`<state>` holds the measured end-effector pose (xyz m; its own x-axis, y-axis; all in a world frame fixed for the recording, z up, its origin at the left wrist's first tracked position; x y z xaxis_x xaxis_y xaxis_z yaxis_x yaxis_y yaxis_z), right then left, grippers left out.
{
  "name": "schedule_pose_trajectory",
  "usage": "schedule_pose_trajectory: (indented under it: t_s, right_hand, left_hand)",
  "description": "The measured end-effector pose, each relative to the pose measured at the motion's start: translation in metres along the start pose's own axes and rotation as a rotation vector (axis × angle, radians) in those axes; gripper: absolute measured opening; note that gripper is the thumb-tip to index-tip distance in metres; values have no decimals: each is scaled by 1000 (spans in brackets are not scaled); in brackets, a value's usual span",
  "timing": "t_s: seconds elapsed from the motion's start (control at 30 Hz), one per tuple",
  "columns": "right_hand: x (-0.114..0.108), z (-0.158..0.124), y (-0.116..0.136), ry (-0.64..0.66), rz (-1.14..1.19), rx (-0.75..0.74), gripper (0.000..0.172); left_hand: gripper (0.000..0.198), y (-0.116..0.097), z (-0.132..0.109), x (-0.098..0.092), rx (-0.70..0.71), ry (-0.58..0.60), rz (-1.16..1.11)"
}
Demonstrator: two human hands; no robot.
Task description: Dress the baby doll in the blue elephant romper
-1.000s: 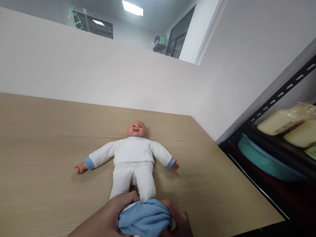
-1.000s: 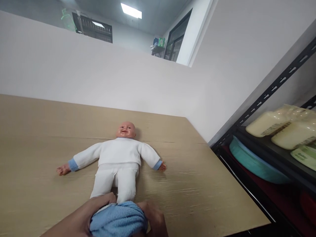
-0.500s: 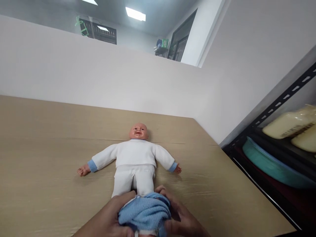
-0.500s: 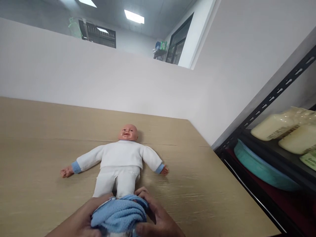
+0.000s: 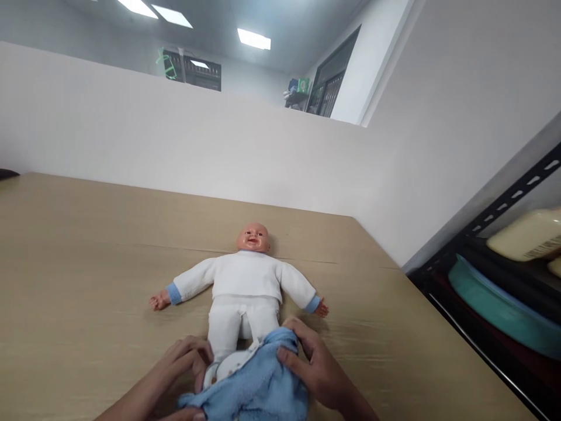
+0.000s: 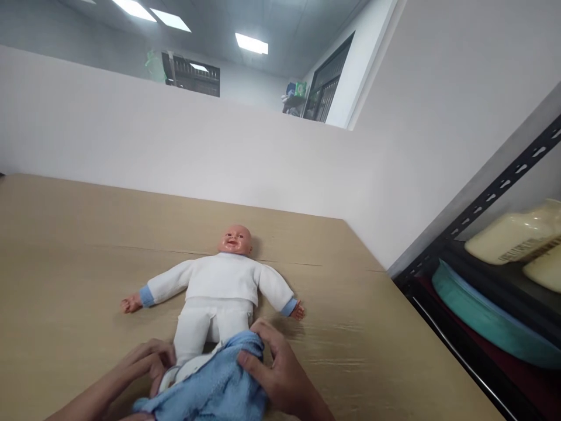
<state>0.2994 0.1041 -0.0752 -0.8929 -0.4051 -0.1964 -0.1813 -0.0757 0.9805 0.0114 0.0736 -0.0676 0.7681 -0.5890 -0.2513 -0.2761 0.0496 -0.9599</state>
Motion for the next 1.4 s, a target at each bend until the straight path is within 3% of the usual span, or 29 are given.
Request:
schedule_pose_trajectory:
  t_s: [0.1,0.2,0.37,0.57,0.8,0.93,1.2,1.3,1.4]
  right_hand:
    - [-2,24,-3,-42,134,-66,36]
    - [-3,51,-20,-118,213,-27,44]
    - [-13,83,-39,-227,144,-12,57]
    - [-22,90,-46,-301,-12,-123,49]
    - [-24,91,-39,-459,-140,-184,43]
    - [-28,99,-43,-482,-140,-162,42]
    - [-33,137,-53,-398,-56,-125,48]
    - [-40,129,-52,-229,-34,-114,42]
    - [-49,102,-56,-83,-69,-77,44]
  left_hand:
    - [40,5,8,-3,-37,6,-102]
    - [44,3,21,-8,-61,-69,-105]
    - [45,6,40,-15,58,-197,-235]
    - [49,34,50,-23,78,-342,-411]
    - [47,12,79,-36,215,-520,-256]
    - [55,15,103,-52,233,-562,-315]
    - [63,36,153,-75,198,-501,-347]
    - [56,43,147,-88,180,-394,-312]
    - [52,48,126,-106,164,-227,-269]
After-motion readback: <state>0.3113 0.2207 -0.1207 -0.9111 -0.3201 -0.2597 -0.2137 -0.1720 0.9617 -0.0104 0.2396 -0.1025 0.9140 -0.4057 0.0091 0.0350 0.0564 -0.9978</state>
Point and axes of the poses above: each hand's wrist, its own z-axis towards the middle knuckle, its own x-axis out of the palm, y = z × x, the point moved 5 cm from there along z, towards the middle knuckle, and after that the axes turned 5 degrees about y, right-handed, at the moved point
